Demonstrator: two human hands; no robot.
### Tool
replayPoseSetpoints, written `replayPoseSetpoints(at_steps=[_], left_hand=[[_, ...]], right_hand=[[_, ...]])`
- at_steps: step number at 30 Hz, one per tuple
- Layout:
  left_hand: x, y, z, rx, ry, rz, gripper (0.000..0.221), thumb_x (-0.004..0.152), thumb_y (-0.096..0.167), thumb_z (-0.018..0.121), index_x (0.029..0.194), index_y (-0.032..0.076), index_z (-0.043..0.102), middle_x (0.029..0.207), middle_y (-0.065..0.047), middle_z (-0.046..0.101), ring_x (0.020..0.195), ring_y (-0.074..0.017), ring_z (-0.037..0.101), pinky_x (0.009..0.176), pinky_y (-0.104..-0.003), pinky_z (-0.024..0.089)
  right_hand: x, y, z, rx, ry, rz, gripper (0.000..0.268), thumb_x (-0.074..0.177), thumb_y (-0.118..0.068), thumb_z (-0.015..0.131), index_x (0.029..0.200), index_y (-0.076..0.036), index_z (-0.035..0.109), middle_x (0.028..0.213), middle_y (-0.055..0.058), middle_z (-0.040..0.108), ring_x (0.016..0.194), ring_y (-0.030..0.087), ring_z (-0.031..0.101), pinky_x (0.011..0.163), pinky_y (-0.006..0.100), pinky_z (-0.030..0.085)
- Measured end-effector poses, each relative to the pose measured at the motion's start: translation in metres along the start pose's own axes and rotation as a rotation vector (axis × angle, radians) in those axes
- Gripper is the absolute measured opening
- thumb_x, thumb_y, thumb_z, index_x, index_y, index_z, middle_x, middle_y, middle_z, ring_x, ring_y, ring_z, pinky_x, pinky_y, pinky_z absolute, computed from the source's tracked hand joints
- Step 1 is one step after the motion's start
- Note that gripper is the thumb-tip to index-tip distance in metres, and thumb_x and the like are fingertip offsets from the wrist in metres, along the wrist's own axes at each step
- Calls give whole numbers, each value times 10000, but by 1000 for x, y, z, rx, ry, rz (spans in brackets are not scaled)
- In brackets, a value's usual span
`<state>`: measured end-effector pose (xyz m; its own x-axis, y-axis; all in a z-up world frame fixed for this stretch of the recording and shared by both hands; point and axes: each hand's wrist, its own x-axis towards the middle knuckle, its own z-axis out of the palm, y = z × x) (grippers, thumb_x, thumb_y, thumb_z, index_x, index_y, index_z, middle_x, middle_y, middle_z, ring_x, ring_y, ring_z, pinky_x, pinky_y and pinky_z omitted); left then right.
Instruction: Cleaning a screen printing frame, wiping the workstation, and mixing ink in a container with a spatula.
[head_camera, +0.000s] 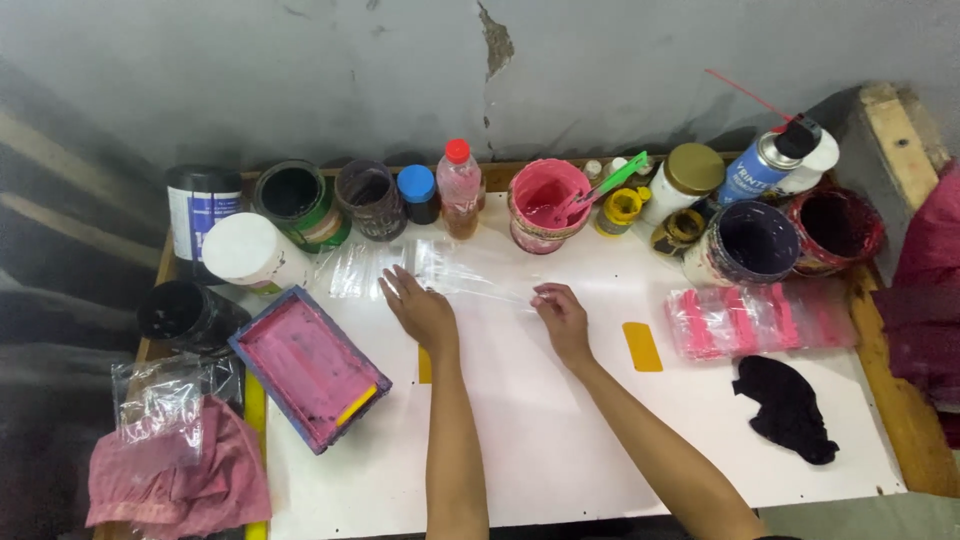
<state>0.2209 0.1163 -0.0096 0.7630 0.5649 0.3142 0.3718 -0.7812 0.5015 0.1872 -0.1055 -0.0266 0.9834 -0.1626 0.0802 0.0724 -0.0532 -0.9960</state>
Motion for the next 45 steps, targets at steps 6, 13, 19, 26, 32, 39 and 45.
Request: replayPoseSetpoints(at_steps=[6, 13, 19, 26, 32, 39, 45], left_hand=[[-2, 20, -24, -122, 64, -32, 661, 838, -141, 651, 1470, -99, 460, 1490, -298, 494, 1442, -424, 398, 1192, -448, 369], [12, -8, 9, -246, 128, -70, 562, 894, -125, 640, 1435, -134, 489, 1458, -312, 517, 1429, -424, 415, 1167, -452, 395], [45, -25, 11, -632, 230, -441, 387, 993, -6, 620, 1372, -68, 580, 1334, -298, 599, 1302, -448, 541, 1118, -499, 449], [71, -41, 4, -682, 183, -728, 378, 1014, 190, 543, 1379, 128, 617, 1336, -164, 648, 1265, -355, 612, 1045, -488, 476], [43, -2, -53, -662, 364, -615, 528, 854, -58, 596, 1366, -61, 467, 1402, -330, 489, 1377, -514, 397, 1162, -541, 282], [-74, 31, -42, -313, 52, 191, 475, 794, 284, 872, 1190, 111, 674, 1082, -118, 686, 1001, -358, 631, 882, -480, 533], [-109, 74, -67, -241, -525, 199, 907, 737, 591, 855, 1394, 69, 511, 1119, -136, 641, 1057, -311, 663, 892, -428, 578]], right_hand=[[-31, -17, -60, -26, 71, 54, 138, 966, -115, 715, 931, 16, 739, 1103, 137, 674, 1034, 242, 667, 973, 392, 508], [-69, -21, -128, -96, 151, 33, 130, 928, -63, 746, 847, 29, 705, 1038, 145, 701, 1029, 209, 668, 953, 346, 508], [-105, -26, -169, -171, 112, 58, 110, 895, -56, 767, 871, 45, 731, 1008, 163, 732, 998, 208, 683, 937, 338, 524], [-126, -22, -200, -220, 58, 29, 116, 885, -65, 763, 834, 37, 744, 960, 152, 748, 980, 229, 722, 916, 345, 557], [-127, -25, -202, -198, 60, 73, 107, 891, -75, 754, 948, 15, 753, 1015, 161, 763, 988, 219, 715, 937, 361, 550], [-132, -44, -188, -57, 124, 123, 679, 864, 84, 646, 1494, -3, 407, 1171, 244, 633, 1072, 306, 654, 1040, 451, 508], [-132, -37, -194, -202, 56, 31, 481, 906, 33, 643, 1379, -51, 628, 1253, 214, 650, 1101, 333, 674, 978, 426, 549]])
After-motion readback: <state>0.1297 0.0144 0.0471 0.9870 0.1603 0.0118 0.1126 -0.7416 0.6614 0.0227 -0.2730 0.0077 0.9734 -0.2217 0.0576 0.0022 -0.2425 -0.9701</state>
